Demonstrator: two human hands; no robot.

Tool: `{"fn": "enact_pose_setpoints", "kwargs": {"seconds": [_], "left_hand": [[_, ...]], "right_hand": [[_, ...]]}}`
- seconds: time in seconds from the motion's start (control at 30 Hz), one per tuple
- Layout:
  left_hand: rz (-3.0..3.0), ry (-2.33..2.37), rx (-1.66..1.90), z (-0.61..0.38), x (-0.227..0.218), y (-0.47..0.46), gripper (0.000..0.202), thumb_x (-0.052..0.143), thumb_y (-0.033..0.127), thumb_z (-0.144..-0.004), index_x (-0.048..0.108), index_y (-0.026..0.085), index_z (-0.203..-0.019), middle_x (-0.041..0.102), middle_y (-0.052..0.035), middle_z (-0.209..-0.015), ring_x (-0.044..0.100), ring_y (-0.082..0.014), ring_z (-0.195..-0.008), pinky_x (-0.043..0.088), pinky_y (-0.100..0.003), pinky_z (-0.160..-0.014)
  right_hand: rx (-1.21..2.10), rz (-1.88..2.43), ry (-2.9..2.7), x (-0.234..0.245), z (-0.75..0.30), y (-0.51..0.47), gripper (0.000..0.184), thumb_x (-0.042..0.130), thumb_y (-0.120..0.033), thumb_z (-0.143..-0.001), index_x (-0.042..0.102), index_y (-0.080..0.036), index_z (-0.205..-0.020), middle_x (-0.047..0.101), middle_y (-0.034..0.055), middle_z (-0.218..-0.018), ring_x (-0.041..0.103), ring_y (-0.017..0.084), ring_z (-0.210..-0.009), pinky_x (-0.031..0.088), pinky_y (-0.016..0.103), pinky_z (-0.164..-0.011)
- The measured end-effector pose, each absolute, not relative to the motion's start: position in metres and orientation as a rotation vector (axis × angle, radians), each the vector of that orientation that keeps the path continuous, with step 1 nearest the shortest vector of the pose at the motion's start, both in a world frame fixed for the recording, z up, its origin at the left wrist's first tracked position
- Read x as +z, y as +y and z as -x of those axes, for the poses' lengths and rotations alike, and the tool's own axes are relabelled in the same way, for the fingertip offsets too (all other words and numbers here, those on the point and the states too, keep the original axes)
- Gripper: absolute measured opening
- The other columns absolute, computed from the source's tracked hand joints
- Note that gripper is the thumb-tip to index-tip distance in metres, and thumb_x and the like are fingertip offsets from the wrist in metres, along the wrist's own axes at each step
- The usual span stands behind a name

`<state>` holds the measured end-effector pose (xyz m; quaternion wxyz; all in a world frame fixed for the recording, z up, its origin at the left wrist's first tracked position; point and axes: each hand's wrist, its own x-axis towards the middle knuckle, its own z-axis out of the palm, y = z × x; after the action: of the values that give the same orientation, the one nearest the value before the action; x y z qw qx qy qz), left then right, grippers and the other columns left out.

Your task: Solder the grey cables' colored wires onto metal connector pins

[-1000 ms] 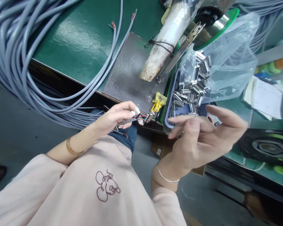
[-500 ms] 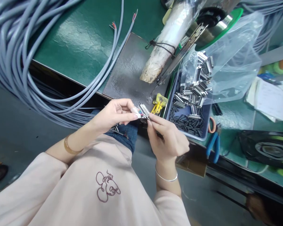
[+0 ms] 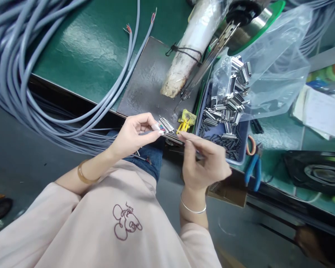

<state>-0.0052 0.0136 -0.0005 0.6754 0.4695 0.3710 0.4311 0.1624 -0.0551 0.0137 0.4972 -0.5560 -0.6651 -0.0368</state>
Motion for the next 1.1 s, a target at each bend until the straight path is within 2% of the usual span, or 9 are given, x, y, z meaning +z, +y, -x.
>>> {"fn": "enact_pose_setpoints", "kwargs": {"seconds": [0.1, 0.33, 0.5, 0.73, 0.93, 1.1], "left_hand": [[-1.058, 0.813, 0.982, 0.003, -0.001, 0.014, 0.030, 0.085, 0.034, -0.069, 0.061, 0.015, -0.070, 0.070, -0.0016, -0.076, 0.064, -0.0100, -0.067, 0.054, -0.022, -0.066], [-1.100, 0.899, 1.162, -0.006, -0.002, 0.014, 0.024, 0.082, 0.031, -0.074, 0.063, 0.017, -0.073, 0.067, 0.0004, -0.074, 0.066, -0.0113, -0.070, 0.055, -0.024, -0.069], [-1.126, 0.897, 1.191, -0.009, -0.001, 0.014, 0.017, 0.079, 0.026, -0.074, 0.066, 0.016, -0.073, 0.071, -0.0008, -0.076, 0.067, -0.0113, -0.070, 0.056, -0.023, -0.068], [-1.113, 0.882, 1.162, -0.008, -0.001, 0.016, 0.020, 0.080, 0.030, -0.075, 0.065, 0.017, -0.074, 0.071, -0.0011, -0.078, 0.067, -0.0119, -0.072, 0.056, -0.024, -0.070], [-1.122, 0.886, 1.214, -0.012, -0.004, 0.021, 0.017, 0.074, 0.019, -0.073, 0.057, 0.017, -0.069, 0.064, 0.0025, -0.071, 0.060, -0.0081, -0.065, 0.051, -0.020, -0.063], [-1.130, 0.887, 1.246, -0.017, -0.001, 0.027, 0.017, 0.071, 0.015, -0.072, 0.055, 0.017, -0.068, 0.064, 0.0025, -0.071, 0.061, -0.0082, -0.066, 0.051, -0.019, -0.063]], "right_hand": [[-0.070, 1.353, -1.785, 0.011, -0.159, -0.051, 0.015, 0.069, -0.011, -0.089, 0.066, -0.025, -0.095, 0.081, 0.0016, -0.100, 0.080, 0.018, -0.089, 0.066, 0.029, -0.074], [0.125, 1.427, -1.630, 0.003, -0.151, -0.041, 0.012, 0.063, -0.017, -0.093, 0.058, -0.023, -0.084, 0.081, 0.0039, -0.100, 0.080, 0.019, -0.090, 0.065, 0.030, -0.069], [0.143, 1.407, -1.596, 0.003, -0.153, -0.039, 0.012, 0.065, -0.017, -0.091, 0.058, -0.024, -0.085, 0.081, 0.0032, -0.099, 0.079, 0.018, -0.091, 0.064, 0.030, -0.071], [0.119, 1.391, -1.605, 0.003, -0.155, -0.039, 0.013, 0.065, -0.015, -0.091, 0.058, -0.024, -0.085, 0.081, 0.0029, -0.102, 0.079, 0.018, -0.094, 0.065, 0.031, -0.078], [0.080, 1.309, -1.649, 0.003, -0.155, -0.034, 0.015, 0.067, -0.009, -0.088, 0.060, -0.022, -0.088, 0.081, 0.0032, -0.104, 0.079, 0.016, -0.093, 0.066, 0.028, -0.078], [0.058, 1.298, -1.655, 0.001, -0.157, -0.029, 0.014, 0.067, -0.010, -0.089, 0.061, -0.022, -0.091, 0.080, 0.0031, -0.107, 0.079, 0.017, -0.095, 0.067, 0.028, -0.078]]}}
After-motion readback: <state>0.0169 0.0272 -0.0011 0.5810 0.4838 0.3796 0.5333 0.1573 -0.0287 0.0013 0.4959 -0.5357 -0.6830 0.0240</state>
